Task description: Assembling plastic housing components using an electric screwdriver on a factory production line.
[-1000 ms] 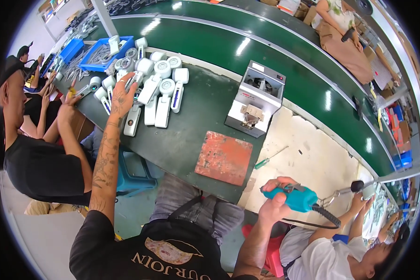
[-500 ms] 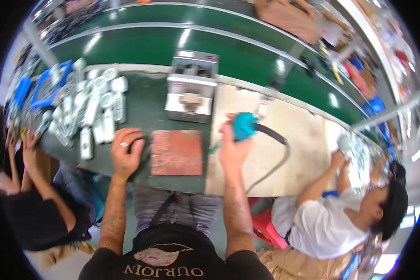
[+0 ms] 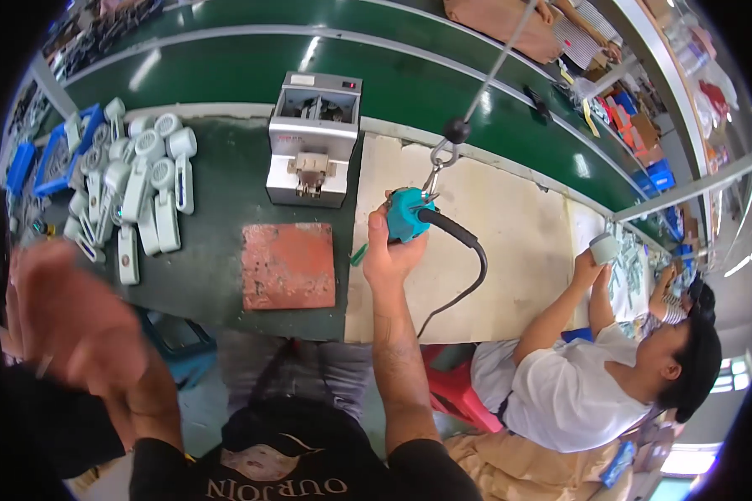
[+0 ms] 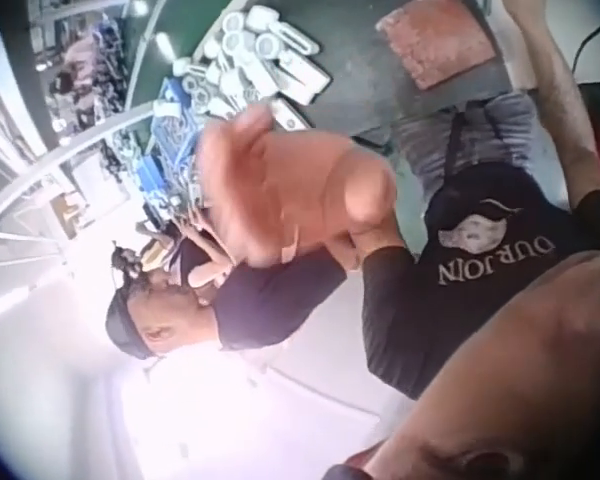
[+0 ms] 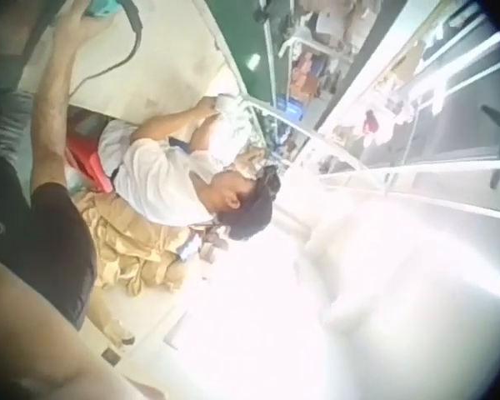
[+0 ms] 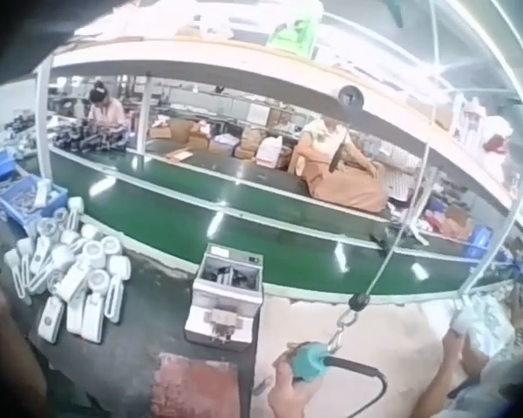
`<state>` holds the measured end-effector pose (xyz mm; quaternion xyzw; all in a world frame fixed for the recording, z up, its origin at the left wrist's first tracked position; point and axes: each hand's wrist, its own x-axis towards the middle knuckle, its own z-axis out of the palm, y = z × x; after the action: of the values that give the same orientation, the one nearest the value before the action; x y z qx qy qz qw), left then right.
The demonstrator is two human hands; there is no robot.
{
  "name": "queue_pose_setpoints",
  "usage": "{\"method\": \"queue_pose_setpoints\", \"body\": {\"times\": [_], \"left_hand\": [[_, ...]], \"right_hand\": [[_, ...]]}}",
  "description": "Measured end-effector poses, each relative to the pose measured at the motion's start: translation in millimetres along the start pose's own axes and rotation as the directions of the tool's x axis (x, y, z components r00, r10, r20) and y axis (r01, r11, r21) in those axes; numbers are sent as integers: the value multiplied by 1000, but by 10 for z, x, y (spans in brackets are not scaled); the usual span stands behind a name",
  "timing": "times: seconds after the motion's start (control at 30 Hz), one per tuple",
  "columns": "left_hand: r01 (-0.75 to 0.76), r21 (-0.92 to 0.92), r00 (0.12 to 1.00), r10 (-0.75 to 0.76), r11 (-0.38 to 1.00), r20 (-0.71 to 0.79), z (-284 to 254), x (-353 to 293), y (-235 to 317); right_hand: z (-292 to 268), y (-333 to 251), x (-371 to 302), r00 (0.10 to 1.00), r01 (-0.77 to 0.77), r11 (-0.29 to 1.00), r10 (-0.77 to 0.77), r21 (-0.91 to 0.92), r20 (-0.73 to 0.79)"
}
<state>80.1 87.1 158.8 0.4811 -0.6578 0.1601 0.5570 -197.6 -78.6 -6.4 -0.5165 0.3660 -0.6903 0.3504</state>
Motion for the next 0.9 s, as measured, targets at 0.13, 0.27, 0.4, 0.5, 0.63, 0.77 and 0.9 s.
{"method": "queue_pose_setpoints", "body": {"times": [0.13, 0.27, 0.4, 0.5, 0.63, 0.77, 0.9], "left_hand": [[38, 40, 999, -38, 998, -5, -147, -151, 280], [-174, 46, 982, 176, 984, -61, -322, -29, -109], [-309, 105, 931, 323, 945, -170, -585, -159, -490], [-256, 202, 927, 300, 945, -225, -197, -213, 74], [-230, 69, 963, 237, 971, -128, -295, -157, 126], [-218, 47, 961, 223, 975, -164, -98, -195, 75], [-170, -28, 970, 162, 985, -183, -168, -358, 137]], "right_hand": [[23, -44, 64, 998, 47, 999, -46, -1, -35], [-155, 175, -108, 996, 73, 997, -72, 18, -51], [-120, 61, -291, 999, -29, 999, 28, -22, -33], [-294, 167, -179, 995, 40, 999, -40, -7, -97], [-51, -79, -154, 986, -52, 996, 40, -66, -162], [-93, 31, -38, 998, 58, 997, -57, -52, 10], [-72, -73, -102, 997, 14, 999, -17, -46, -72]]}}
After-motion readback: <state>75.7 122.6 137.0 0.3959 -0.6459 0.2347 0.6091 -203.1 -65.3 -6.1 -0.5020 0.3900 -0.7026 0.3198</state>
